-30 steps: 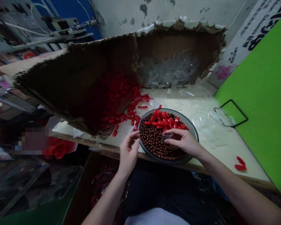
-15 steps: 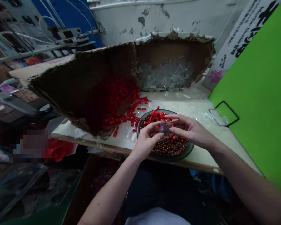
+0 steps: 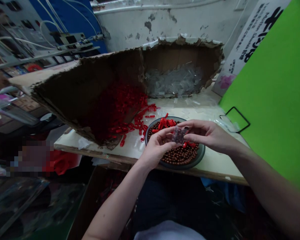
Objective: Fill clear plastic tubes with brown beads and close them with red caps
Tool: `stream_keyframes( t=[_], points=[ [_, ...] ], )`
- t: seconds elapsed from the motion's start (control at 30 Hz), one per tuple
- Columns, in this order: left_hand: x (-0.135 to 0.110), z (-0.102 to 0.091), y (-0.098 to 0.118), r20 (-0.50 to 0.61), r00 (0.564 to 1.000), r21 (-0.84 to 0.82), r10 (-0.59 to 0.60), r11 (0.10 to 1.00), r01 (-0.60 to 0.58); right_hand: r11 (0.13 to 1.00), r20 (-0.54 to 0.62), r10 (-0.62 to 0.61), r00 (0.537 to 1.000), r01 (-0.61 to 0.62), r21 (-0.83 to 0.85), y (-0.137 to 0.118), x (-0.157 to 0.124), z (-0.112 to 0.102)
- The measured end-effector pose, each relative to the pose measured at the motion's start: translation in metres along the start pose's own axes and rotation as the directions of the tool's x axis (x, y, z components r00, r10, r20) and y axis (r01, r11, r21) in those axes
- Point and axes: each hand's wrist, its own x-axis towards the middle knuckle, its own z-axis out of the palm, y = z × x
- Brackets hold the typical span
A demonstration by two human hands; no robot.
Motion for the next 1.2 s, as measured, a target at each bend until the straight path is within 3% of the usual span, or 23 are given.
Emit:
stream_keyframes(
  t=[0.13,0.37,0.63,0.73,0.8,0.97,1.07,1.2],
  points=[
    [0.002,0.001,-0.002,-0.033,0.999,-0.018,-0.011,1.000,0.011,0.999,-0.068,-0.008,0.998,0.011,0.034,0.006,-0.003,0.003],
    [0.015,-0.008,-0.011,-0.032,0.999,-0.006,-0.041,0.999,0.041,0.992,-0.114,-0.025,0.993,0.010,-0.130,0.016,0.003,-0.005],
    [0.026,-0.039,-0.017,-0.057,0.992,0.089,-0.111,0.989,0.116,0.995,-0.099,0.097,0.990,-0.099,-0.025,0.038,0.020,-0.012],
    [0.026,-0.052,-0.015,-0.125,0.989,0.100,-0.085,0.990,0.098,0.979,-0.024,0.104,0.994,-0.106,-0.174,0.051,0.020,-0.009],
    [0.026,-0.058,-0.014,-0.166,0.984,0.083,-0.064,0.993,0.078,0.939,0.002,0.113,0.994,-0.106,-0.328,0.063,0.017,-0.010],
    [0.026,-0.060,-0.012,-0.221,0.974,-0.035,-0.053,0.998,0.046,0.716,-0.260,0.069,0.963,-0.229,-0.659,0.098,0.014,-0.020],
    [0.027,-0.054,-0.015,-0.231,0.970,-0.075,-0.071,0.996,0.055,0.616,-0.242,0.121,0.963,-0.264,-0.742,0.113,0.017,-0.015],
    [0.028,-0.048,-0.022,-0.245,0.965,-0.114,-0.097,0.991,0.070,0.565,-0.268,0.146,0.952,-0.303,-0.768,0.112,0.020,-0.007]
  ],
)
